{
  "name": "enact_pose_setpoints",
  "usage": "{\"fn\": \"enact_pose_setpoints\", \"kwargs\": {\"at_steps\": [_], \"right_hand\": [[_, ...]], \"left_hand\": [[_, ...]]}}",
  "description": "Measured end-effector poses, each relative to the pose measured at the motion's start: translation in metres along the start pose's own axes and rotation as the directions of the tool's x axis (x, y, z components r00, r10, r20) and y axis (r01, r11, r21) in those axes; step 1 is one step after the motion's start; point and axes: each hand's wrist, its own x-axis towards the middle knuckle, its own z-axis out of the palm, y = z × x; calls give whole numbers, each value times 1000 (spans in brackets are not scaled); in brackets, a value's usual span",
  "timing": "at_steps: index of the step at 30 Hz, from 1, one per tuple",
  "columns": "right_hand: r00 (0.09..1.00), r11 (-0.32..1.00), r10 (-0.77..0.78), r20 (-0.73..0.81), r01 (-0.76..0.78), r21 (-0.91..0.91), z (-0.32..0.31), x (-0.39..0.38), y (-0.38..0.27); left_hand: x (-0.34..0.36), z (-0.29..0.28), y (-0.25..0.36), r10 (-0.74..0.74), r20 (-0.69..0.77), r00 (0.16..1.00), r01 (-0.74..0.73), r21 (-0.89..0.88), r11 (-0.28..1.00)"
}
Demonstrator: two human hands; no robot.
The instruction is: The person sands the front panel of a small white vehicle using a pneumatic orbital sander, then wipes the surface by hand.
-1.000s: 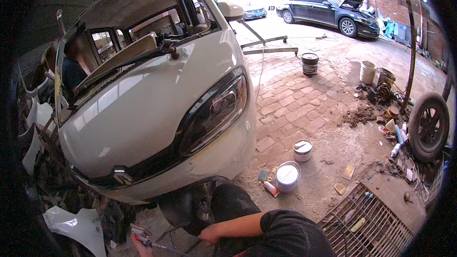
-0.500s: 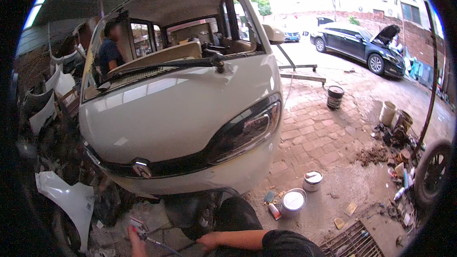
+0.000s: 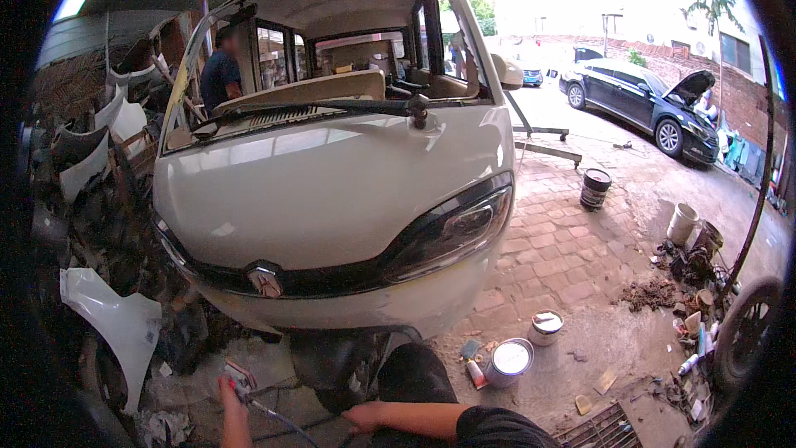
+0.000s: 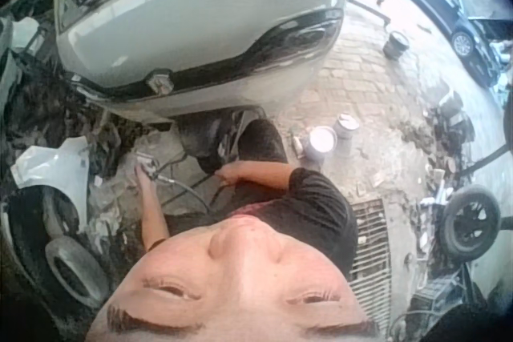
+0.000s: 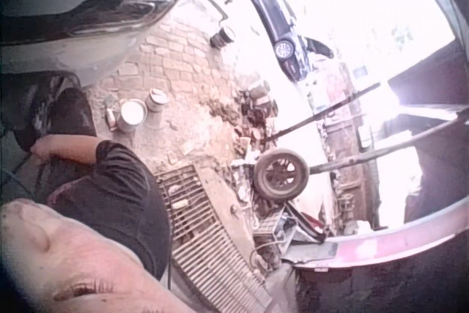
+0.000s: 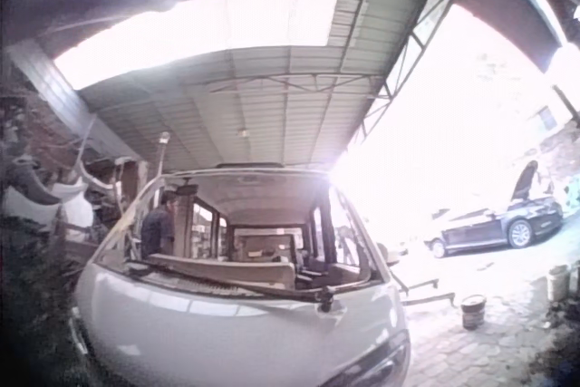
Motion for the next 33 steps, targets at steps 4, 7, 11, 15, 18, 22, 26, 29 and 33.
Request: {"fn": "enact_pose_setpoints", "kwargs": {"at_steps": [4,7,11,15,18,22,26,29,33], "right_hand": [[991,999,11,134,-16,35,-31,-15,-31],[973,996,93,209,-95,-4,-43,-27,-43],[998,1000,29,52,-29,10,-24,-27,-31],[980,995,94,174,-98,16,-22,-12,-29],[990,994,106,93,-103,-32,-33,-24,-37],[990,991,119,81,-114,-66,-39,-29,-45],[995,994,95,42,-93,-56,-47,-33,-52],[997,1000,-2,-76,2,7,-59,-32,-66],[872,982,-122,-473,174,67,-67,-46,-67]], "left_hand": [[-15,-1,16,29,-14,999,-29,7,1000],[-35,16,19,5,0,1000,-5,-3,1000],[-53,32,29,62,-74,995,-60,33,998],[-44,24,31,127,-58,990,-118,147,982],[-59,44,39,150,-96,984,-133,169,977],[-58,46,45,160,-92,983,-132,261,956],[-71,57,51,143,-81,986,-113,299,948],[-75,57,52,360,-112,926,-314,297,902],[-154,114,82,463,102,881,-470,309,827]]}}
